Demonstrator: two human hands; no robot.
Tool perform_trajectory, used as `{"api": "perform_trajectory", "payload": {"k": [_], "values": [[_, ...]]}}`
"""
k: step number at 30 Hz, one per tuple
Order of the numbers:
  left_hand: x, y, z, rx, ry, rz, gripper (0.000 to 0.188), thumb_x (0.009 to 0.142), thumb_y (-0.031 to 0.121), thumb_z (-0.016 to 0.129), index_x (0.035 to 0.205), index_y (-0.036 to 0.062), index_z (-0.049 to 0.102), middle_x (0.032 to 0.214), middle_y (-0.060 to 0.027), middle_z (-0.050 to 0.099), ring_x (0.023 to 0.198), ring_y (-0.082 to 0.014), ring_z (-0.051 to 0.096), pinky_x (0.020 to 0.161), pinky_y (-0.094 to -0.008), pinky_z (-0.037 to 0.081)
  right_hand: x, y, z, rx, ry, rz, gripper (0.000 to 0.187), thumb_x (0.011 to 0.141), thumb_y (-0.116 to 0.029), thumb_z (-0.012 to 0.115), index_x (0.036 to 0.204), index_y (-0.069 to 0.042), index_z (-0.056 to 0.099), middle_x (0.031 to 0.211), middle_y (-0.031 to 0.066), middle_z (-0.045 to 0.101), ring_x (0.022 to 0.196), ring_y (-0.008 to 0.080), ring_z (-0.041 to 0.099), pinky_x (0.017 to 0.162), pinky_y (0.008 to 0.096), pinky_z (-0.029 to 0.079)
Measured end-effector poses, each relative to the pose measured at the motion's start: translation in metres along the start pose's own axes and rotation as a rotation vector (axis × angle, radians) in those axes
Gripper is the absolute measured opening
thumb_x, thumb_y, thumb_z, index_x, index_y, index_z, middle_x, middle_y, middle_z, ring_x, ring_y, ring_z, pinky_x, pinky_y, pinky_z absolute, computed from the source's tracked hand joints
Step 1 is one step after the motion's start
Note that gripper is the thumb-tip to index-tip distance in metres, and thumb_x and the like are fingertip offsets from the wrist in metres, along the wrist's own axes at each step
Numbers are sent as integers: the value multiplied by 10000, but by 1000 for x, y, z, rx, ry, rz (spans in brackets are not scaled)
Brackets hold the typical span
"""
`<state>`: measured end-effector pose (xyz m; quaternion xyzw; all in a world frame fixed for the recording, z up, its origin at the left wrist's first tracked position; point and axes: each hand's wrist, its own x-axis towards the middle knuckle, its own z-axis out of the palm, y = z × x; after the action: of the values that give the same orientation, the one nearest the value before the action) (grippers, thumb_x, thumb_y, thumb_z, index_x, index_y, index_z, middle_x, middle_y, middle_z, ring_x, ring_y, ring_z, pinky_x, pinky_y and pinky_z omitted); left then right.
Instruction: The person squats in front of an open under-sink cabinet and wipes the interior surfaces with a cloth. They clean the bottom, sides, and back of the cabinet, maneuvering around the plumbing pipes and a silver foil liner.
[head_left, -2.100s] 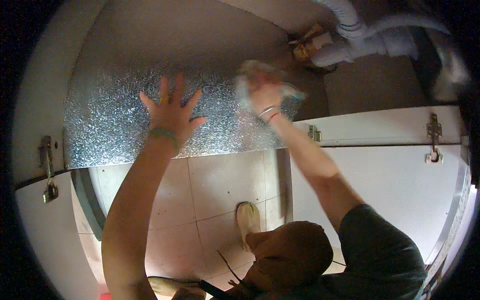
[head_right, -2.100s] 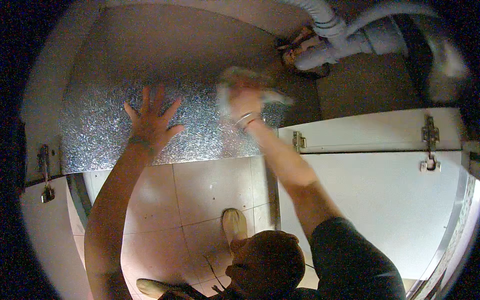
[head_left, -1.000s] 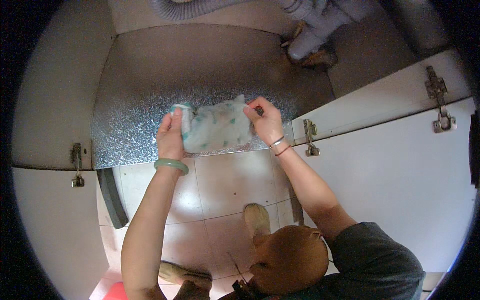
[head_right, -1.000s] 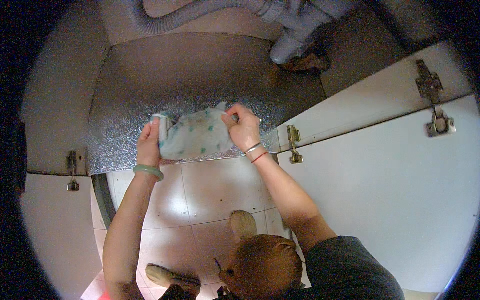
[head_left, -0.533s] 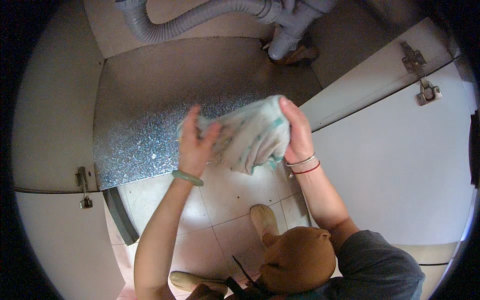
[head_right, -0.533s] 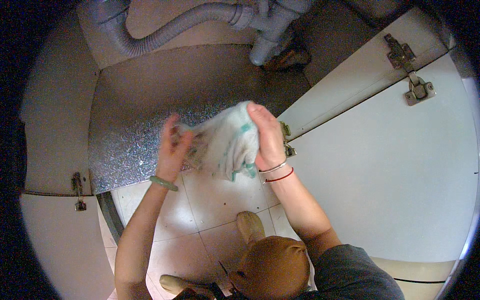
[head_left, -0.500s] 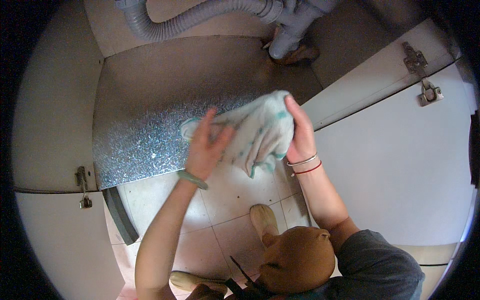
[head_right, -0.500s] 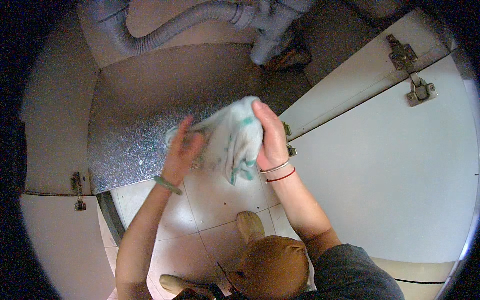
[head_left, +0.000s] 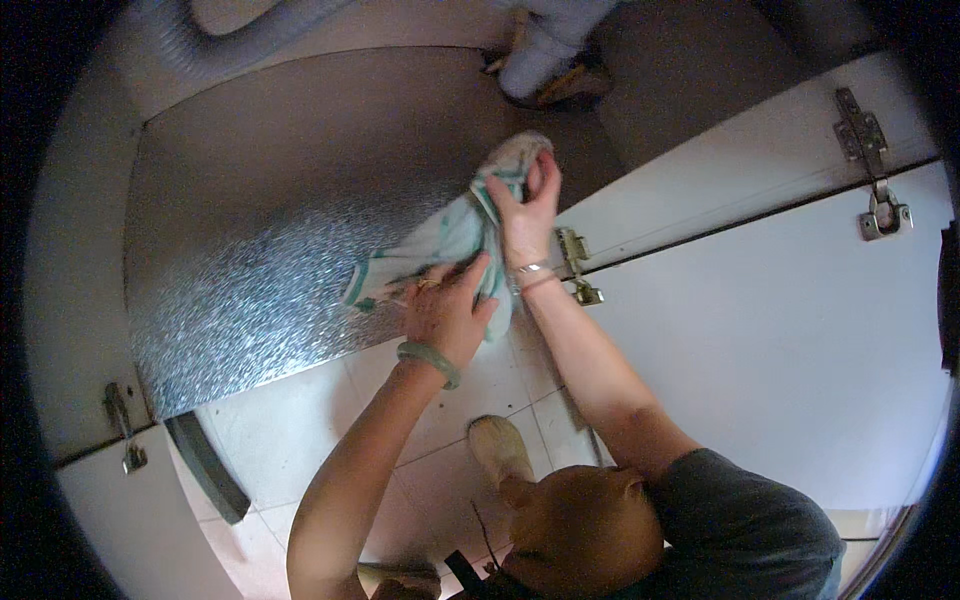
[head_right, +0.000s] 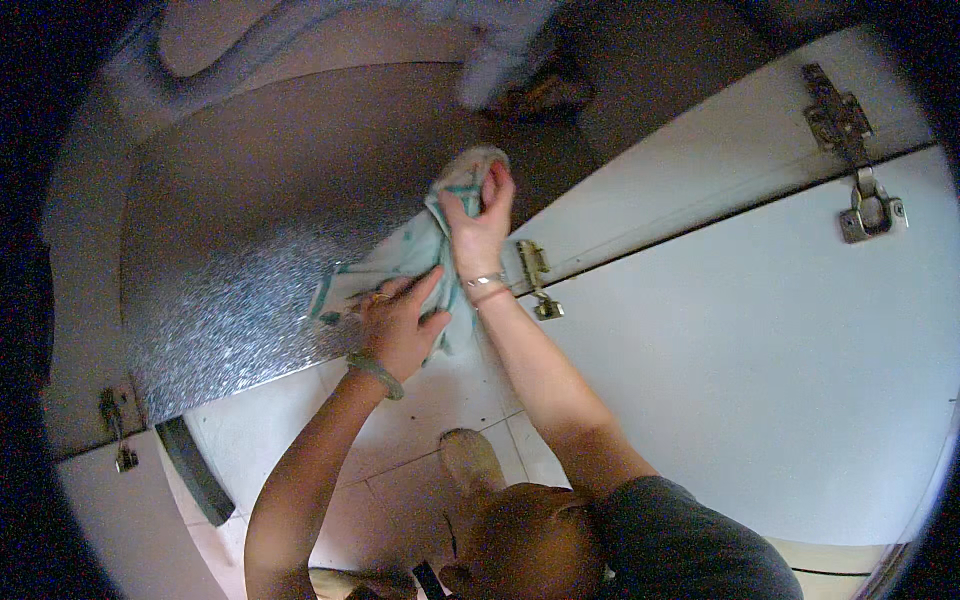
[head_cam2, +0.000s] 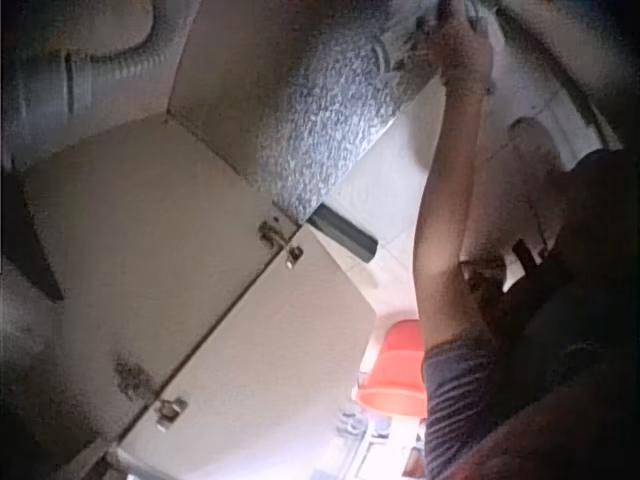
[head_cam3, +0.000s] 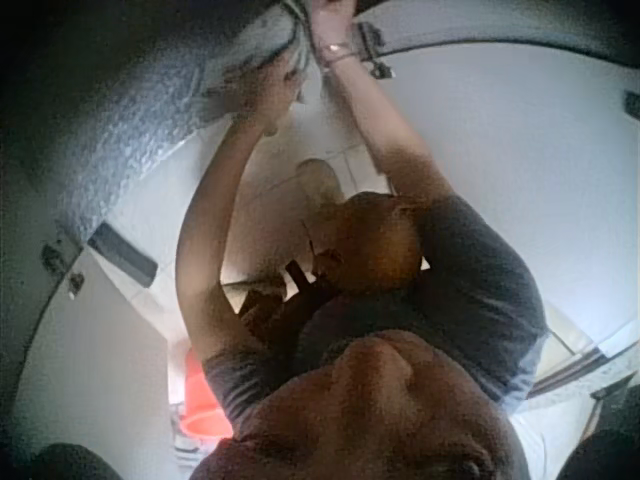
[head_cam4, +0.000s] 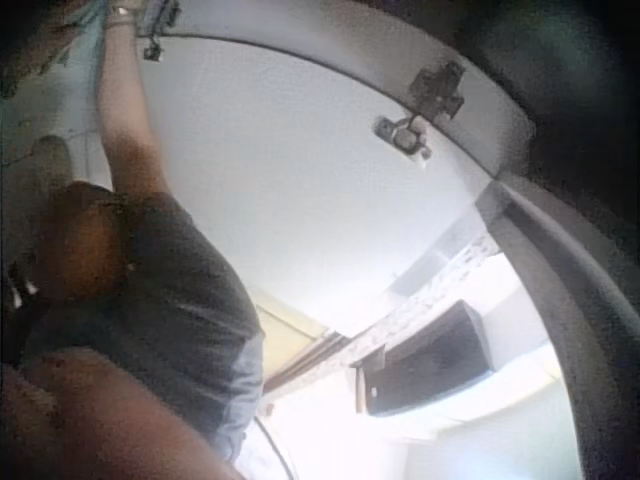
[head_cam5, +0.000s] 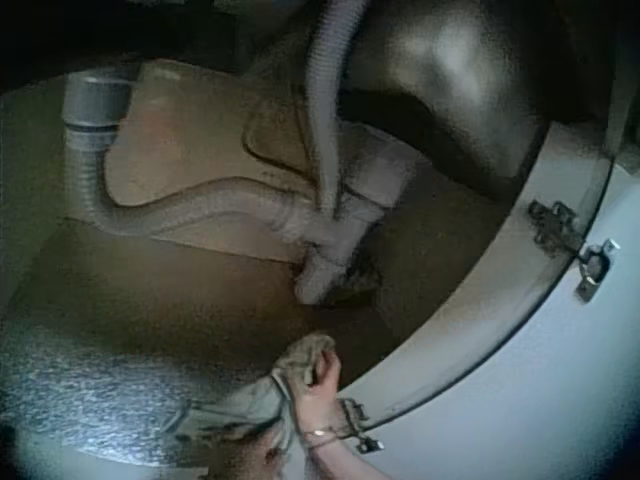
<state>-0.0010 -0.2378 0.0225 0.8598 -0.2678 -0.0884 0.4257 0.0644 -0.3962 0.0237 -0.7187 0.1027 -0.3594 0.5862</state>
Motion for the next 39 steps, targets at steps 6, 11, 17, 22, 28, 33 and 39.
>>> {"api": "perform_trajectory", "payload": {"k": [6, 11, 17, 22, 28, 33, 39], "values": [[13, -6, 6, 398, 132, 9, 811, 782, 433, 717, 1466, 178, 363, 1450, -150, 450, 1409, -363, 298, 1149, -580, 148, 27, 64, -11, -1238, -306, 84, 698, 841, -391, 646, 1407, -53, 415, 1416, 192, 451, 1317, 401, 396, 1089, 502, 315], [12, -72, 15, 628, 167, 227, 521, 816, 301, 694, 1298, 169, 550, 1343, -114, 559, 1300, -313, 458, 1101, -571, 263, 44, 64, 5, -1081, -284, 202, 652, 829, -459, 600, 1371, -116, 489, 1422, 135, 472, 1341, 356, 390, 1089, 522, 296], [14, -22, 15, 277, -119, 189, 328, 815, 150, 684, 1141, 148, 646, 1115, -62, 680, 1053, -280, 601, 981, -481, 399, 94, 69, 8, -1177, -413, 415, 669, 882, -476, 535, 1424, -99, 427, 1476, 141, 423, 1375, 339, 362, 1116, 520, 276], [4, -5, 24, 60, -122, 219, 435, 839, 177, 686, 1259, 132, 586, 1328, -120, 559, 1213, -349, 500, 1012, -493, 383, 79, 61, 8, -1315, -415, 308, 599, 934, -442, 507, 1427, -112, 421, 1508, 108, 381, 1379, 324, 363, 1114, 493, 324], [18, -12, 25, 136, -28, 167, 751, 821, 221, 714, 1462, 90, 344, 1466, -233, 389, 1344, -419, 371, 1119, -504, 294, 98, 43, 22, -1431, -788, 257, 534, 981, -432, 451, 1441, -161, 428, 1505, 125, 379, 1408, 324, 312, 1120, 483, 325], [24, -9, 35, 54, -24, 119, 837, 814, 315, 713, 1472, 13, 294, 1490, -221, 367, 1380, -397, 339, 1142, -517, 251, 107, 81, 6, -1433, -622, -53, 466, 984, -357, 427, 1347, -86, 537, 1457, 131, 439, 1313, 317, 447, 1080, 472, 377], [39, -22, 57, 261, 2, 161, 821, 863, 469, 622, 1458, -9, 320, 1534, -170, 319, 1450, -312, 234, 1181, -487, 176, 170, 153, -1, -1462, -692, -290, 497, 969, -367, 447, 1333, -38, 525, 1378, 176, 503, 1237, 340, 509, 1046, 475, 401]]}}
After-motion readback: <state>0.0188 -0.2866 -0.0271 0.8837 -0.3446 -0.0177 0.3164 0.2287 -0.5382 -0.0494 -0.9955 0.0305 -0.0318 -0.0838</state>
